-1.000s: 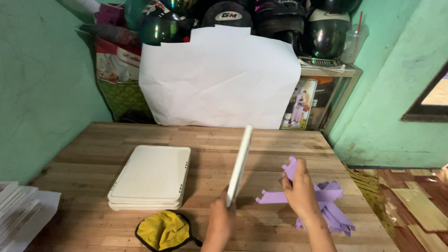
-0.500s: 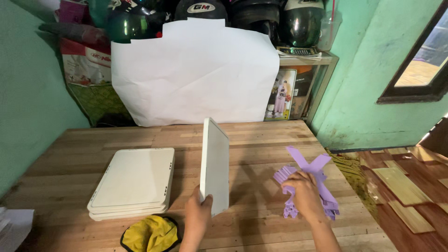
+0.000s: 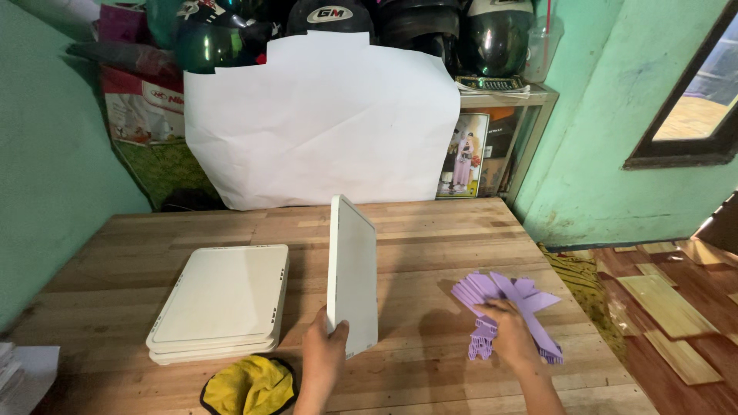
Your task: The person assembles a small plastic stand by inserting purple X-shaped supports into slots on white square trays. They repeatedly attach and detach the supports, then stack the trays and gather the supports on the table.
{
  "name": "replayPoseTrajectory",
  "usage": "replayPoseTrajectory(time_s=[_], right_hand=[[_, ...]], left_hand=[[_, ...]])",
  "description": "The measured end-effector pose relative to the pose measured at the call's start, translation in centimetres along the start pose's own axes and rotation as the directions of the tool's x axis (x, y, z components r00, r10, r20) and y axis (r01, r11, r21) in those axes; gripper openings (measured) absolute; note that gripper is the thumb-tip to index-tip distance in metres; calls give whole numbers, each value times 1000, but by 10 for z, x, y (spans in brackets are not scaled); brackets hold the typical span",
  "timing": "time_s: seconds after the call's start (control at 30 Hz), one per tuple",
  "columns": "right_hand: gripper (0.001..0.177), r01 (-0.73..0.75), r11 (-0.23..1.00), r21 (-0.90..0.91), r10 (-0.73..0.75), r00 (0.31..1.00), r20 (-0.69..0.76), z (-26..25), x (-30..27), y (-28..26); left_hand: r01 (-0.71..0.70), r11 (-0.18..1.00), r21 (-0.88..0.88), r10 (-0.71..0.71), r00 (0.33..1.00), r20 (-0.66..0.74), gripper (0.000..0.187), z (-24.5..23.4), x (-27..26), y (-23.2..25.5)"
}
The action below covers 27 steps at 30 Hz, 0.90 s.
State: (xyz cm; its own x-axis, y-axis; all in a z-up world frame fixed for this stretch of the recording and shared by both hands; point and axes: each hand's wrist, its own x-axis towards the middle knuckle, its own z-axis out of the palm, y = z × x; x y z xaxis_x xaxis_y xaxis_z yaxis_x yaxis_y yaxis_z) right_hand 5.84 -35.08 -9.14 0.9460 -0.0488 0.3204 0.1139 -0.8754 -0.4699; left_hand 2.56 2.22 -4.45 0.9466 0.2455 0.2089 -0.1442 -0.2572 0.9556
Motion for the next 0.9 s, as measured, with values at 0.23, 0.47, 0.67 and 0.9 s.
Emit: replayPoseTrajectory(time_s=[0.23,0.47,0.67,0.9], right_hand=[[70,-23,992,128,31,998,-62,6,8,-2],[49,91,971,221,-81,995,-56,37,26,-53],[39,-142,916,376,78,981,179,81,38,-80],[29,-319,601,732,75,935,346,97,47,-88]], left_hand=[[64,997,-32,-64,998,1,34,-6,1,4],[187,888,-421,-174,982,69,30,-15,4,2],[349,686,-638,-322,933,163,33,-37,5,19],[394,693,-604,-363,914,181,42,-68,12,12]])
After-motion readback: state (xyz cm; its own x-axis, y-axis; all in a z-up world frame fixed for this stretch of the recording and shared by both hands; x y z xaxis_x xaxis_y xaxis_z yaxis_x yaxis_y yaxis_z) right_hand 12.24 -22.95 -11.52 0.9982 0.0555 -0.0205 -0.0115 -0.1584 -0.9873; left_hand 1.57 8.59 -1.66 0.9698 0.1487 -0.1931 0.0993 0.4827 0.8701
